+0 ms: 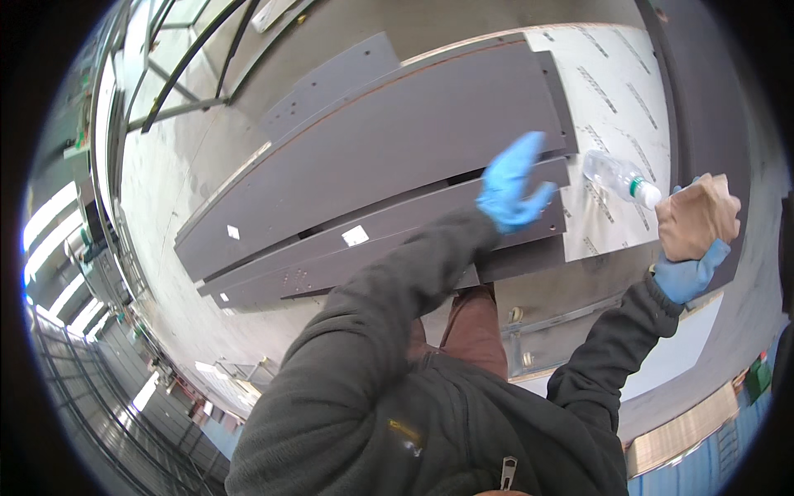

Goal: The person wipes the surfaces of stacked dark metal panels with a cloth, occasionally lifting and repositioning panels to access different areas. They pour liquid from a plastic bottle onto the cloth and continue wiping multiple panels in a workshop setting.

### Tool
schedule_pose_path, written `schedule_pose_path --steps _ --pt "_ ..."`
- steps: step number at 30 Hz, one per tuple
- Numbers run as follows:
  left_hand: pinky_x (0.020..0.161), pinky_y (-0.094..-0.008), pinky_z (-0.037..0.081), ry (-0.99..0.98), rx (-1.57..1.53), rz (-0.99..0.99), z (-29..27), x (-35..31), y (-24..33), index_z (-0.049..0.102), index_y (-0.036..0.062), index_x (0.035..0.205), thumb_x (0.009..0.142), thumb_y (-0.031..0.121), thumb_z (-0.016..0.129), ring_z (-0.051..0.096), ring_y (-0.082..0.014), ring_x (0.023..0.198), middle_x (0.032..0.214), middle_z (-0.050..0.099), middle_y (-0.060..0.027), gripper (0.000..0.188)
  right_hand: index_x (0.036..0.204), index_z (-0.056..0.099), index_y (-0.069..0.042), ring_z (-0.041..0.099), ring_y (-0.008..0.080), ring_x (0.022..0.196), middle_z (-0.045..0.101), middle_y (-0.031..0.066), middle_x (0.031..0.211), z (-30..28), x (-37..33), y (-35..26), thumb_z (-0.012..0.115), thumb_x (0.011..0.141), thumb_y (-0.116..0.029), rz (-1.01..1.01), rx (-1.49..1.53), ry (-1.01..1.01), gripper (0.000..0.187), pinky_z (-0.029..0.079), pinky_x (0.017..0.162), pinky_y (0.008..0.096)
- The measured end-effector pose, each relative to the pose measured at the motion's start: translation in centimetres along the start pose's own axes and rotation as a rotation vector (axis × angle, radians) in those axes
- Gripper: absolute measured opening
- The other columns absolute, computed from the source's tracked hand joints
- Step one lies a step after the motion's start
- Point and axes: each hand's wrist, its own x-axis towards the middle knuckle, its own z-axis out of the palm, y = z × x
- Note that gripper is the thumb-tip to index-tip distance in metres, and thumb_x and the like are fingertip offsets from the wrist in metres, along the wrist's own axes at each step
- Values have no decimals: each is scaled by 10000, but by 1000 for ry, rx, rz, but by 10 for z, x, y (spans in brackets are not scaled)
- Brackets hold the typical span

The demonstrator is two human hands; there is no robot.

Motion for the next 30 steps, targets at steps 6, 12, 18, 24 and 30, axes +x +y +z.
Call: schedule_pose_path --steps 6,12,18,24,30 --pt "1285 -502 299 567 689 -731 -310 -174 -103 408 -100 1549 852 305 810 380 -429 1522 1620 395 -300 901 1301 672 -19 670 196 1050 697 88 1186 175 -13 -46 692 1034 -336 159 519 141 415 552 921 347" --pt "1313 -513 194 242 851 -1348 -508 -330 -184 185 -69 1657 772 729 790 160 -470 1606 1701 172 -364 1336 1486 570 -82 521 306 1450 568 89 1557 367 -110 -91 763 930 -371 -478 -591 -166 655 393 1190 553" --pt "1312 -562 155 126 803 -1402 -502 -360 -215 55 -99 1659 732 757 812 88 -541 1602 1710 86 -392 1471 1331 629 -27 537 378 1365 582 218 1427 464 -304 -293 724 860 -288 -834 -242 -481 547 400 1126 559" --pt "1302 -565 186 52 857 -1390 -507 -356 -213 62 -116 1647 732 729 836 141 -583 1570 1676 105 -439 1467 1494 572 -39 475 349 1493 555 146 1562 559 -432 -422 570 988 -201 -1241 105 -783 531 327 1260 538" --pt "1313 -559 157 80 806 -1411 -505 -359 -212 29 -86 1665 780 703 819 78 -558 1596 1704 74 -406 1425 1271 687 -117 621 289 1233 651 115 1359 541 -279 -325 713 891 -233 -1192 12 -673 399 456 1086 479"
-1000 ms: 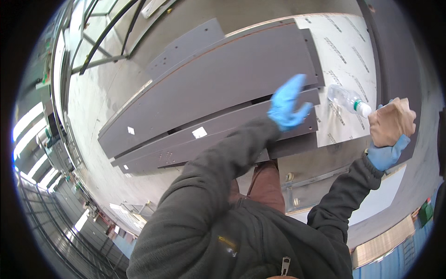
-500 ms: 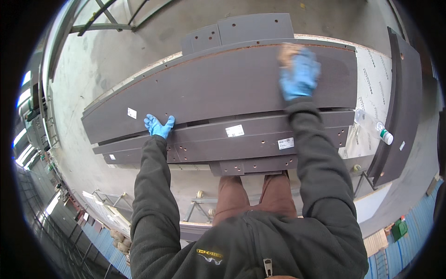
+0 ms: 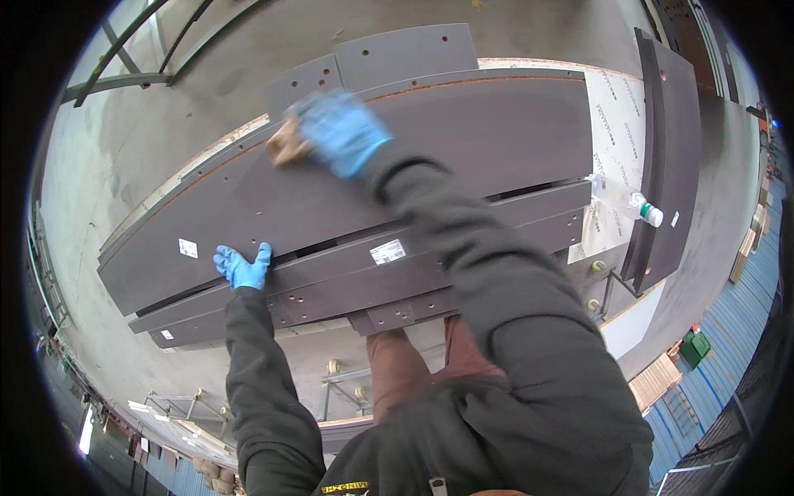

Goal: The person wipes the surfaces of stacked dark metal panels with a cloth, occasionally lifting and repositioning panels to access different areas. They pour liquid from a plastic bottle onto the cloth and continue wiping multiple panels in a workshop setting.

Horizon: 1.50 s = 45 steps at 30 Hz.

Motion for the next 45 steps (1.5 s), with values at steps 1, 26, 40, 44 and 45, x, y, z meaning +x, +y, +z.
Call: schedule_pose_path --steps 1,26,40,44,45 --pt "1314 -558 155 3 0 -3 -1 1 -1 31 -87 1664 783 700 820 72 -555 1598 1705 70 -405 1421 1263 687 -92 632 299 1212 672 113 1305 -23 -26 38 734 865 -219 28 -46 76 420 464 1085 470" --pt "1320 -547 111 -11 53 18 8 22 -25 11 -100 1658 807 688 811 37 -519 1614 1704 51 -411 1409 1215 688 -160 683 292 1063 682 89 1162 -135 -177 67 811 842 -454 648 -48 -181 490 528 897 518" --pt "1305 -578 141 11 50 29 8 29 -30 26 -99 1658 784 698 829 58 -545 1599 1695 57 -423 1430 1420 620 -61 501 388 1449 554 180 1557 -183 -340 221 663 968 -366 786 -484 274 547 400 1167 568" --pt "1307 -581 127 -3 42 -6 11 31 -27 4 -91 1661 783 699 830 35 -539 1603 1699 33 -420 1441 1445 562 27 465 423 1477 501 228 1593 -154 -290 106 673 936 -287 883 -481 137 609 334 1248 581" --pt "1307 -582 128 -15 45 -2 12 32 -26 0 -89 1662 784 699 829 33 -538 1604 1699 35 -418 1442 1444 556 36 461 438 1470 505 239 1572 -138 -261 71 707 909 -283 791 -514 64 640 322 1255 573"
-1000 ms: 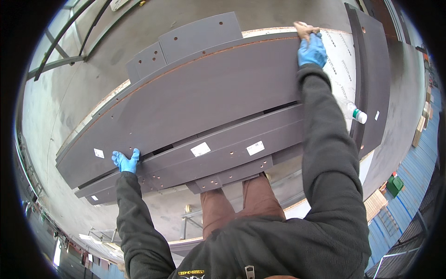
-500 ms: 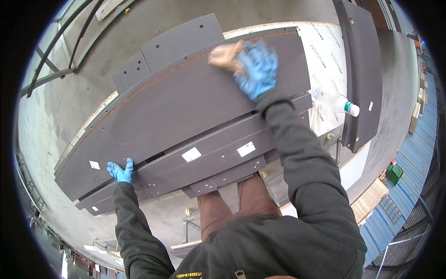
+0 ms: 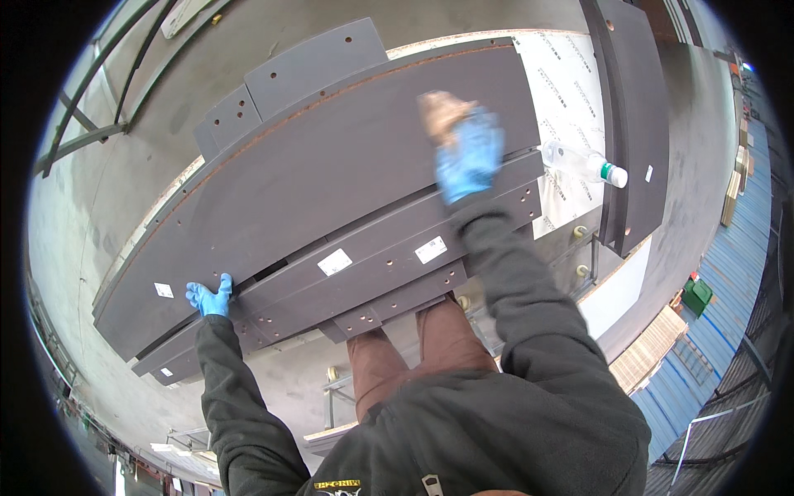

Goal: The person wipes the surfaces of stacked dark metal panels with a cloth, occasionally lifting and repositioning panels to access different areas. They pour liquid from a plastic bottle onto the cloth and continue wiping multiple panels in a workshop setting.

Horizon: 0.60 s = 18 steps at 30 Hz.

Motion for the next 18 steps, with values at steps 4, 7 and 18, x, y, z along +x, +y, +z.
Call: schedule_pose_path --steps 4,7,18 --pt "1302 -584 144 22 30 -1 0 3 -1 4 -86 1664 783 713 820 65 -532 1594 1693 82 -404 1442 1341 669 -43 487 445 1434 538 210 1524 -29 -17 -130 799 854 -355 -392 420 -95 593 361 1210 613" --pt "1301 -584 147 23 39 10 -1 4 -3 17 -90 1662 780 723 815 82 -534 1589 1689 92 -406 1441 1205 700 -28 584 386 1277 633 200 1351 -27 -8 -86 759 866 -227 -325 449 -216 397 462 1107 547" --pt "1298 -578 179 69 2 21 5 0 0 56 -117 1645 751 716 837 130 -574 1571 1683 104 -422 1451 1442 559 38 457 500 1453 497 303 1553 19 -8 71 636 991 -347 312 -129 106 598 347 1213 619"
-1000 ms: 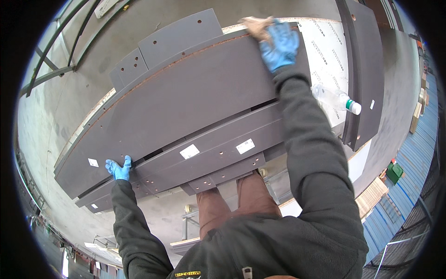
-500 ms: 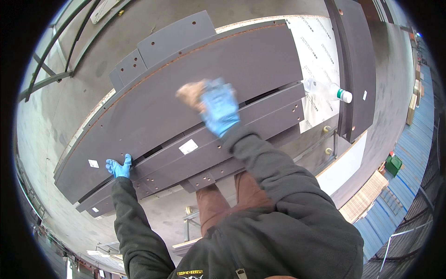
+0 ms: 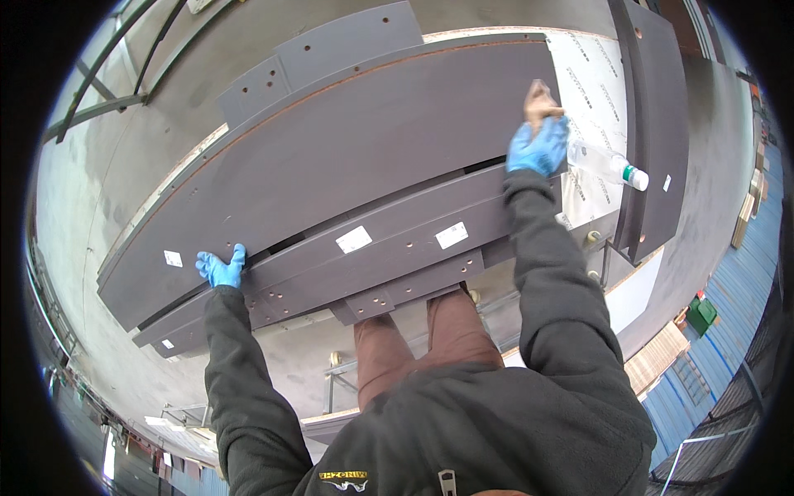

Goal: The person wipes the surfaces of stacked dark metal panels with a cloth, occasionally lifting and repositioning panels to access different areas. They pour liquid from a plastic bottle onto the cloth and continue wiping multiple panels in a workshop setting.

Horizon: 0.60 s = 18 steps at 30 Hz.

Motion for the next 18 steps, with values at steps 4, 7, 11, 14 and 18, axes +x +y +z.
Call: schedule_pose_path --steps 4,7,11,14,18 --pt "1283 -579 232 20 6 3 -12 -13 16 101 -126 1633 735 700 857 229 -574 1532 1647 206 -402 1435 1484 527 -17 283 536 1557 265 308 1710 -58 -91 -148 705 933 -435 -303 209 -329 714 267 1256 633" --pt "1289 -557 233 34 15 37 -28 -28 36 119 -139 1625 736 714 844 239 -557 1534 1639 231 -390 1429 1363 643 -87 433 455 1475 392 244 1663 -77 -108 -212 758 878 -469 -539 402 -372 628 399 1136 595" --pt "1322 -530 170 -72 -96 -15 -49 -45 46 107 -113 1653 771 720 805 79 -522 1614 1713 109 -384 1400 1256 660 -22 626 469 1221 569 277 1472 -50 -70 -184 780 842 -351 -652 623 -121 543 553 948 594" --pt "1211 -447 400 -10 -375 48 -61 -31 6 462 -53 1560 927 542 729 513 -380 1461 1607 467 -287 908 1364 624 31 475 495 1458 457 319 1598 -38 -73 -164 637 972 -419 -606 376 -21 597 381 1195 588" --pt "1118 -399 482 342 -522 215 -72 45 -114 623 -34 1407 968 218 666 621 -316 1319 1423 627 -212 507 1435 579 39 437 488 1493 435 311 1618 -60 -130 -246 715 894 -360 -405 215 -84 686 347 1243 578"
